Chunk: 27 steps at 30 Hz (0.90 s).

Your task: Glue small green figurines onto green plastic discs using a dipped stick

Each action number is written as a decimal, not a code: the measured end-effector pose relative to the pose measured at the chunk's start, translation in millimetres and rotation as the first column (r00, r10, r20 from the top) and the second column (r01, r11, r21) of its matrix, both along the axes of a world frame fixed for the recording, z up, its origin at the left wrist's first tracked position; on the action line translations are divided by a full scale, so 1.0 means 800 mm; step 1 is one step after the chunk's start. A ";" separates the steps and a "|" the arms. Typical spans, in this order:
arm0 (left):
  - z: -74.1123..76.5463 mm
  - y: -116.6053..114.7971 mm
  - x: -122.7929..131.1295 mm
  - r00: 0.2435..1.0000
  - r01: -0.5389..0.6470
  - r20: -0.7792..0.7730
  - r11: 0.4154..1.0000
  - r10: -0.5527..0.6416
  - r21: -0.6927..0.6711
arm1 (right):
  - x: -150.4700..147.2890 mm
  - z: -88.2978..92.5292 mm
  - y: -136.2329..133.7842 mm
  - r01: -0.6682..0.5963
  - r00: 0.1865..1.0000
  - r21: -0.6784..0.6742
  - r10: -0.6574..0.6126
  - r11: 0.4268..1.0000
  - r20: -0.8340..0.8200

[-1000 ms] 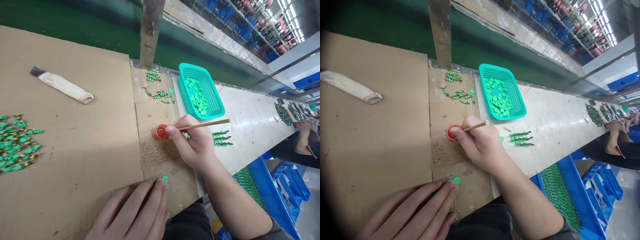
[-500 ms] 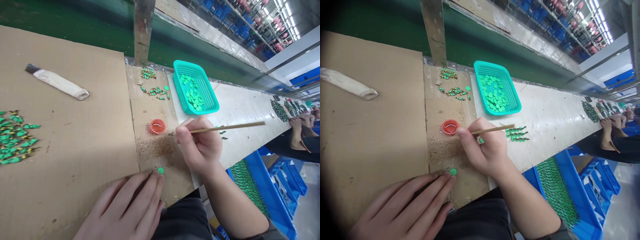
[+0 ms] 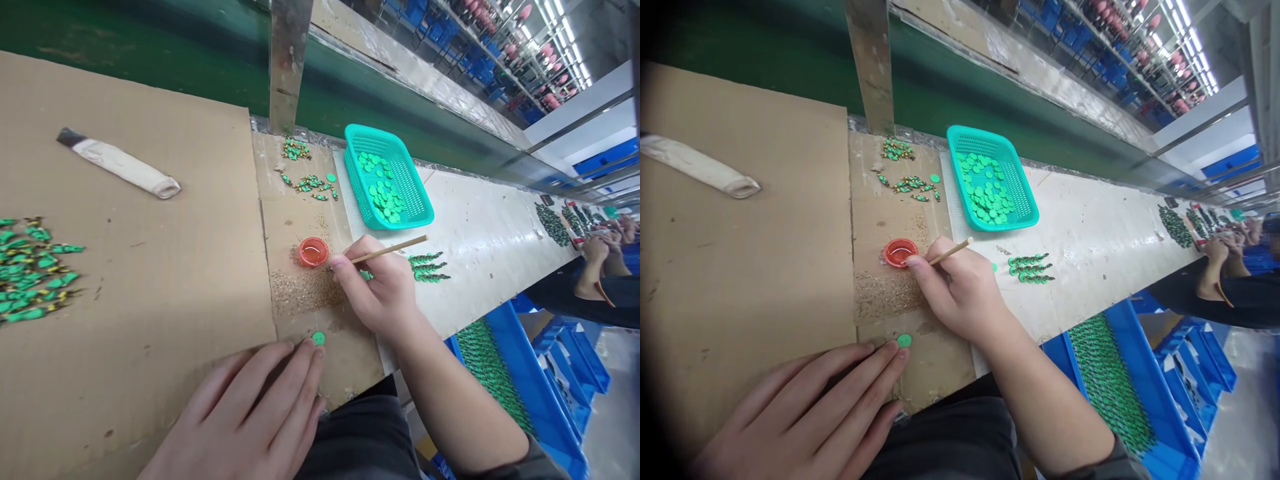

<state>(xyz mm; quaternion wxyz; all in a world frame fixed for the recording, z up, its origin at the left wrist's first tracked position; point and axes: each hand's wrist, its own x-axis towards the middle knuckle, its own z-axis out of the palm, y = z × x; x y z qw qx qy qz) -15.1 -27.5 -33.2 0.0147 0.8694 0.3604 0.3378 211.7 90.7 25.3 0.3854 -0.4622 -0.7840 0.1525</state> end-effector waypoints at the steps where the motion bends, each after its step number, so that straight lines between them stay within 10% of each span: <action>1: 0.001 0.000 0.000 1.000 -0.001 0.001 1.000 0.001 0.007 | 0.000 0.000 0.000 -0.005 1.000 0.000 0.005 1.000 -0.001; 12: 0.005 0.001 0.000 1.000 0.004 -0.020 1.000 -0.004 -0.013 | 0.006 0.009 -0.013 0.024 0.999 0.000 -0.024 1.000 -0.025; 27: -0.006 -0.013 -0.013 0.997 0.036 -0.071 0.996 -0.042 -0.084 | 0.001 -0.016 -0.119 0.100 0.922 -0.268 -0.190 0.958 -0.336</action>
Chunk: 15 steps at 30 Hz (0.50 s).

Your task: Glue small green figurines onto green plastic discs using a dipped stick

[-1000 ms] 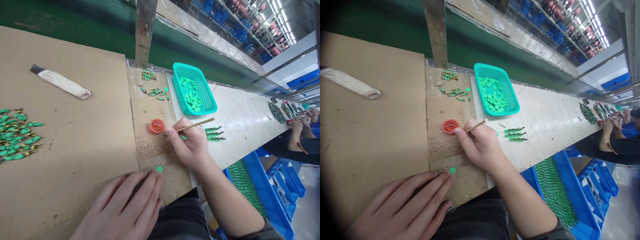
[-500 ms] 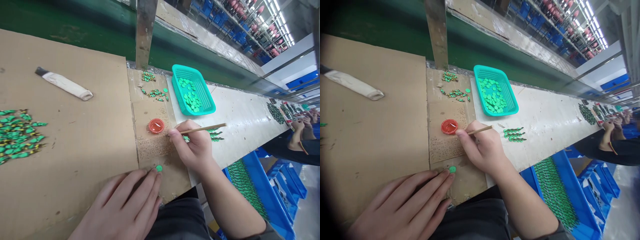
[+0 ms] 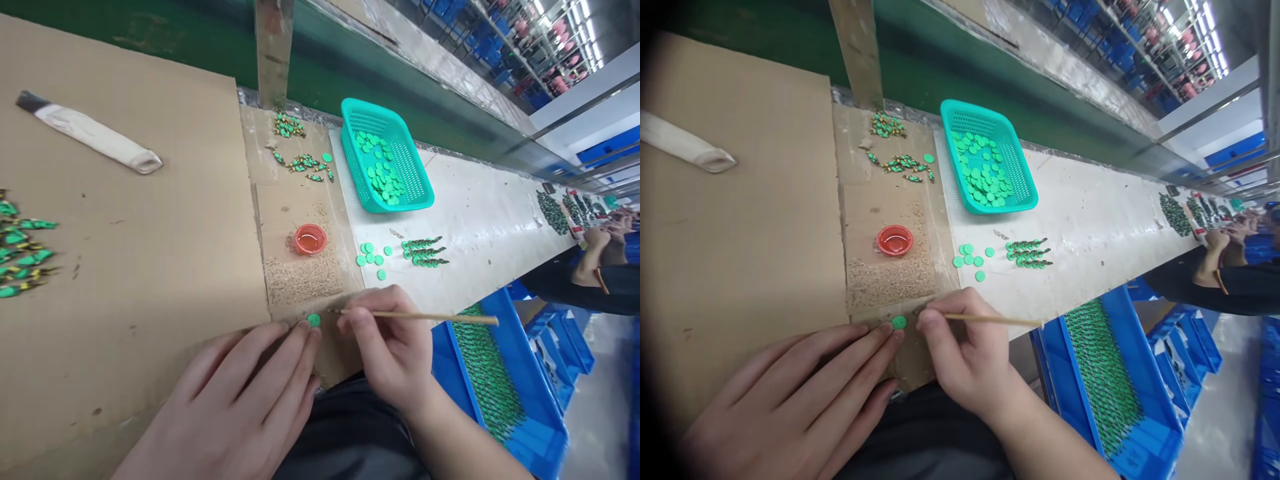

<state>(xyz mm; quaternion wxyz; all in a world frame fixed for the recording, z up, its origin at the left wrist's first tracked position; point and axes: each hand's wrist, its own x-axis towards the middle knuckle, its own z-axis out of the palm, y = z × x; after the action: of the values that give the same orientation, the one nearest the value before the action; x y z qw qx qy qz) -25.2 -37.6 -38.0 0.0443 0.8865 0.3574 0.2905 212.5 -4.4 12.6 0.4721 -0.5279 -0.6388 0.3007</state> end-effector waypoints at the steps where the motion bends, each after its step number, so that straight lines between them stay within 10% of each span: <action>1: -0.001 -0.002 -0.001 1.000 -0.004 0.008 1.000 0.004 -0.009 | -0.001 -0.002 -0.005 -0.022 1.000 0.025 0.021 0.999 0.021; 15: 0.001 -0.011 -0.003 1.000 -0.006 0.022 0.997 0.008 -0.081 | -0.007 0.001 -0.003 -0.154 0.977 0.223 0.115 0.962 0.178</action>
<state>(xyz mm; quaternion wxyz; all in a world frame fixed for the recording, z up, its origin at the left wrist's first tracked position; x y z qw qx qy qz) -27.7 -46.2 -37.5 0.0833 0.8795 0.3713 0.2859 206.8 -6.6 13.4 0.4558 -0.4461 -0.7410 0.2101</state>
